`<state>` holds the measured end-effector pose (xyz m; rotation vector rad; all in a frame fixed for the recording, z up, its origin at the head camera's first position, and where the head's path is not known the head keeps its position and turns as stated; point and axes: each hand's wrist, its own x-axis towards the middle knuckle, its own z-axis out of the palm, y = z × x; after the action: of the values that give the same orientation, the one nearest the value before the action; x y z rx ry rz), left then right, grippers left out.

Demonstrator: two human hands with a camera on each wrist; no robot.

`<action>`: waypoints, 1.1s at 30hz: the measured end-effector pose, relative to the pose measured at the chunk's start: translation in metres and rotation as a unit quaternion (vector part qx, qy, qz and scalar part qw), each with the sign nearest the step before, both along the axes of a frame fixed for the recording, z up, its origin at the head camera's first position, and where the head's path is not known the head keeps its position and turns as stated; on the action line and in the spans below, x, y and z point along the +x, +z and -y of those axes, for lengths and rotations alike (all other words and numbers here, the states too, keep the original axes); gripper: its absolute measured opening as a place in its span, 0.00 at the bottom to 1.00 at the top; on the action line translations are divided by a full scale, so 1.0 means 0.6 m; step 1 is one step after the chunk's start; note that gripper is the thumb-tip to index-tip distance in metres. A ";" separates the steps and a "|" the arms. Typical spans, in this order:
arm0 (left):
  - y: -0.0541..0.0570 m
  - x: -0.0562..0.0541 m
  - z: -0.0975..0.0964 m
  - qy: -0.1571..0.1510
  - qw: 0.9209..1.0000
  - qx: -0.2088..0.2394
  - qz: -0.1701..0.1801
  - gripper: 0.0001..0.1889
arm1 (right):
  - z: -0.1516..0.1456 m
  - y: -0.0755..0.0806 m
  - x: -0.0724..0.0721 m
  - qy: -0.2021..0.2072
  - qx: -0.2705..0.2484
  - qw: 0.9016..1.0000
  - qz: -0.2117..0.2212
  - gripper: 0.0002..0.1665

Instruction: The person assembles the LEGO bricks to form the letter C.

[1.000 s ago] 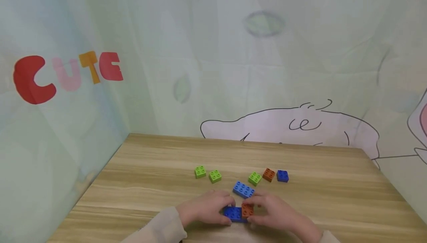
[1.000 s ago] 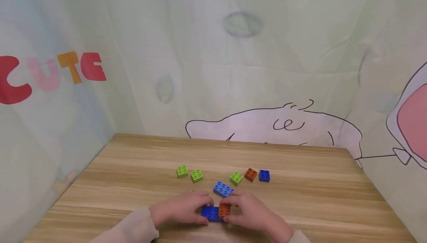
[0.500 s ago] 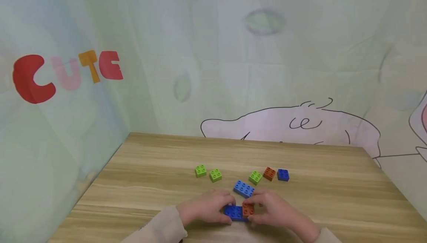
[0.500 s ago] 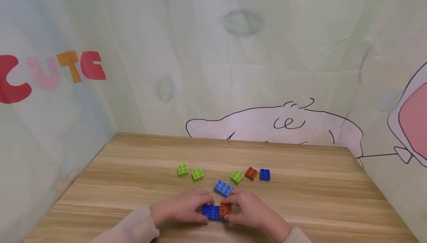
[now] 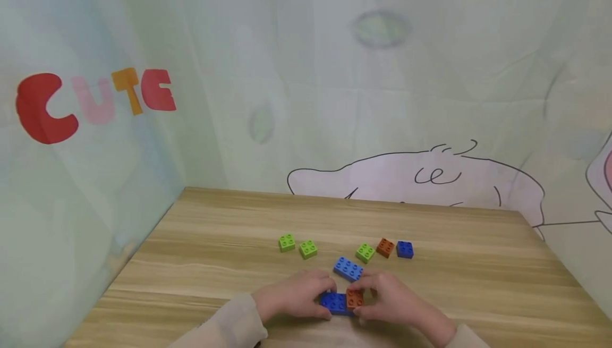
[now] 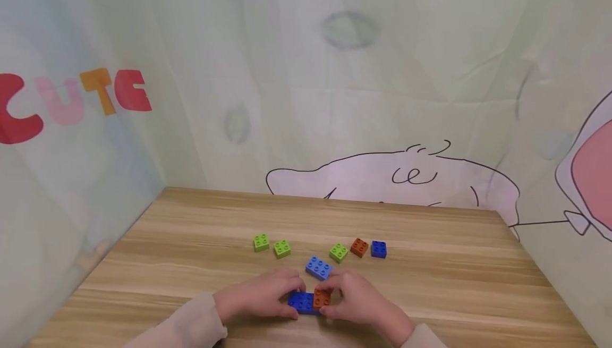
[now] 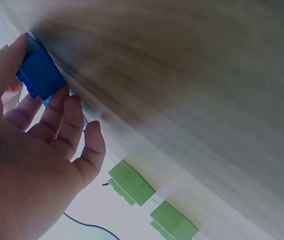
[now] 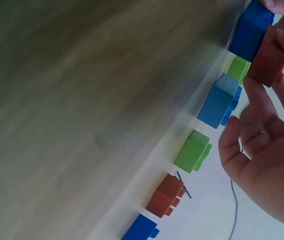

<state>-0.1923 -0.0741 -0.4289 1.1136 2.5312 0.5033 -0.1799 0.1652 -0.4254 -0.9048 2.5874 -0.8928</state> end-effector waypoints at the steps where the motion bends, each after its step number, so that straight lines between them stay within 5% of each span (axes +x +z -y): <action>1: 0.000 0.000 0.000 0.000 1.000 0.000 -0.002 0.22 | -0.002 -0.003 -0.002 -0.003 -0.004 1.000 0.009 0.24; 8: -0.003 -0.002 0.000 -0.005 1.000 -0.002 -0.008 0.22 | -0.006 -0.003 -0.010 -0.010 -0.026 0.998 0.064 0.22; 24: -0.002 -0.003 0.002 -0.002 1.000 0.000 -0.006 0.22 | 0.008 0.001 -0.011 -0.007 -0.008 1.000 0.025 0.22; 33: -0.001 -0.007 0.002 -0.001 1.000 0.007 0.015 0.23 | 0.004 0.003 -0.015 0.001 -0.028 0.999 0.044 0.21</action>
<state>-0.1965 -0.0752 -0.4297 1.1061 2.5043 0.5333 -0.1889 0.1627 -0.4234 -0.8611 2.4985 -0.9862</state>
